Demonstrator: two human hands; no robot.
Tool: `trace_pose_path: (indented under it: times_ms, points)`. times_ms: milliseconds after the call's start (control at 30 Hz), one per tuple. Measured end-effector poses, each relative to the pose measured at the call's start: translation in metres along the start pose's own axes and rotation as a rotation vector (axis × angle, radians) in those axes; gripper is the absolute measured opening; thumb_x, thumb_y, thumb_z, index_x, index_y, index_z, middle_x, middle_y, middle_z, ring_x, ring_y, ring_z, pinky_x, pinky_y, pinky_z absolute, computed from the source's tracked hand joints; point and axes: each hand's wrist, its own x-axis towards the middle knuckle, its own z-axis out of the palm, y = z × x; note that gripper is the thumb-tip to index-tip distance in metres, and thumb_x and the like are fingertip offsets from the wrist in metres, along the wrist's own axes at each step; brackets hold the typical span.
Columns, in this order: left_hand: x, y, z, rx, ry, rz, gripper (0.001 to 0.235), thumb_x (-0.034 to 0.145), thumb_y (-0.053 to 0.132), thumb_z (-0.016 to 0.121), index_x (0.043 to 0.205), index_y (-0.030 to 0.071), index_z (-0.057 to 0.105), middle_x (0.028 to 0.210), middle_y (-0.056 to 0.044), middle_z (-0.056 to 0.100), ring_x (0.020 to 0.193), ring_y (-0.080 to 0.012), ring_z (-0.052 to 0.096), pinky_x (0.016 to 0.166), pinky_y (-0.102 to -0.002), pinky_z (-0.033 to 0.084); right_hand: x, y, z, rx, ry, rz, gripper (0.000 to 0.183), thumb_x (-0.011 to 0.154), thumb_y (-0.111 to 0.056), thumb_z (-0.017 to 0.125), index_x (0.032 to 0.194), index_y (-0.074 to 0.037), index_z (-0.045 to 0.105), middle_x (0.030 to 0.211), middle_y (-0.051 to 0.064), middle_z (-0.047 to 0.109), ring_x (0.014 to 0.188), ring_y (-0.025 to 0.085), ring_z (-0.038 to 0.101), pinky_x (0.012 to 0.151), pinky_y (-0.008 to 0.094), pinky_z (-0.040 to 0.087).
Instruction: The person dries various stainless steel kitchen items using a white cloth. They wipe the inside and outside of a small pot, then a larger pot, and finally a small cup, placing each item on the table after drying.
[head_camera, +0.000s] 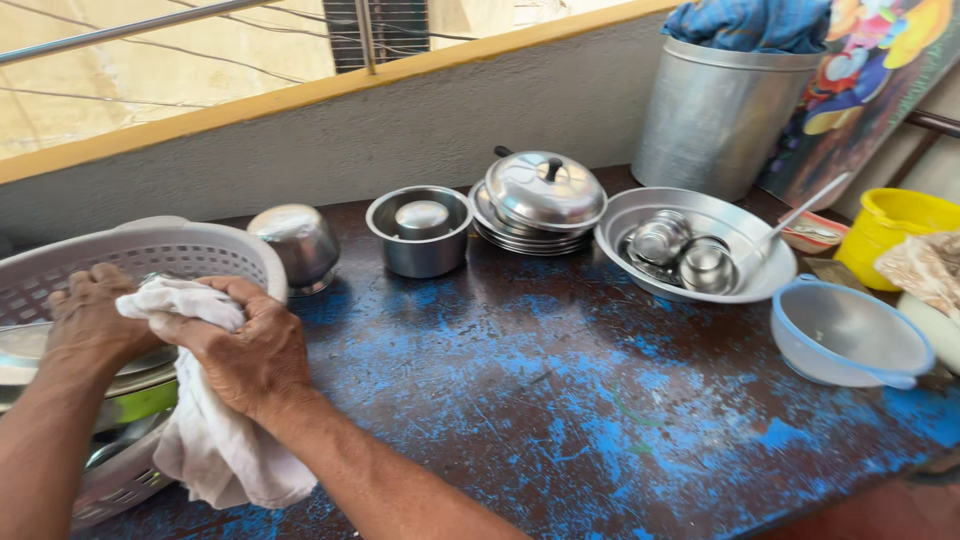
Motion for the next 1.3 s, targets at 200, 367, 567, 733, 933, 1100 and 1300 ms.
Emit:
trace_pose_path:
  times_ms: [200,367,567,733,933,1100,1300]
  points:
    - [-0.019,0.02,-0.037,-0.1,0.171,-0.086,0.118,0.059,0.064,0.087,0.144,-0.011,0.051,0.13,-0.036,0.055,0.117,-0.0477,0.056,0.098,-0.054,0.047,-0.005,0.0,-0.004,0.096,-0.009,0.028,0.053,0.084,-0.04,0.078,0.122,-0.003,0.073,0.108,0.012,0.076,0.098,0.015,0.072,0.088,0.027,0.056]
    - [-0.061,0.068,-0.116,-0.437,0.311,0.089,0.108,0.062,0.045,0.095,0.141,-0.01,0.046,0.127,-0.03,0.052,0.114,-0.0391,0.055,0.093,-0.05,0.052,-0.016,-0.017,-0.036,0.45,-0.026,-0.006,0.039,0.09,-0.021,0.078,0.123,-0.003,0.069,0.107,0.01,0.074,0.093,0.017,0.07,0.08,0.029,0.057]
    - [-0.154,0.168,-0.131,-1.099,0.051,0.159,0.112,0.053,0.033,0.09,0.146,0.001,0.037,0.121,-0.019,0.058,0.104,-0.0287,0.065,0.089,-0.04,0.058,-0.041,-0.028,-0.147,0.371,0.087,-0.16,0.034,0.089,-0.017,0.074,0.12,-0.004,0.07,0.112,0.008,0.075,0.098,0.015,0.072,0.088,0.029,0.059]
    - [-0.207,0.251,-0.074,-2.066,-0.624,-0.28,0.078,0.069,0.037,0.08,0.13,-0.006,0.058,0.118,-0.019,0.067,0.105,-0.0266,0.068,0.096,-0.042,0.057,-0.072,-0.021,-0.213,0.352,0.229,0.039,0.031,0.089,-0.014,0.072,0.117,-0.001,0.074,0.101,0.009,0.076,0.086,0.017,0.069,0.077,0.029,0.055]
    - [-0.193,0.27,-0.025,-2.213,-0.647,-0.62,0.077,0.079,0.055,0.064,0.126,-0.006,0.059,0.117,-0.021,0.063,0.108,-0.0306,0.065,0.094,-0.041,0.058,-0.088,0.009,-0.233,0.182,0.227,0.26,0.039,0.08,-0.016,0.076,0.116,-0.001,0.074,0.101,0.01,0.078,0.092,0.018,0.074,0.083,0.029,0.058]
    - [-0.182,0.254,-0.01,-2.12,-0.607,-0.591,0.076,0.08,0.06,0.062,0.128,0.001,0.06,0.113,-0.018,0.063,0.095,-0.0229,0.064,0.08,-0.034,0.054,-0.07,0.016,-0.247,-0.45,0.025,0.245,0.061,0.075,-0.029,0.079,0.132,-0.012,0.067,0.113,0.006,0.077,0.105,0.018,0.073,0.095,0.029,0.055]
    - [-0.18,0.261,0.001,-1.934,-0.609,-0.455,0.057,0.078,0.046,0.077,0.116,0.005,0.064,0.093,-0.005,0.066,0.078,-0.0175,0.061,0.067,-0.032,0.05,-0.077,0.027,-0.221,-0.697,-0.152,-0.02,0.069,0.073,-0.024,0.078,0.14,-0.013,0.063,0.132,0.014,0.067,0.123,0.027,0.062,0.108,0.036,0.045]
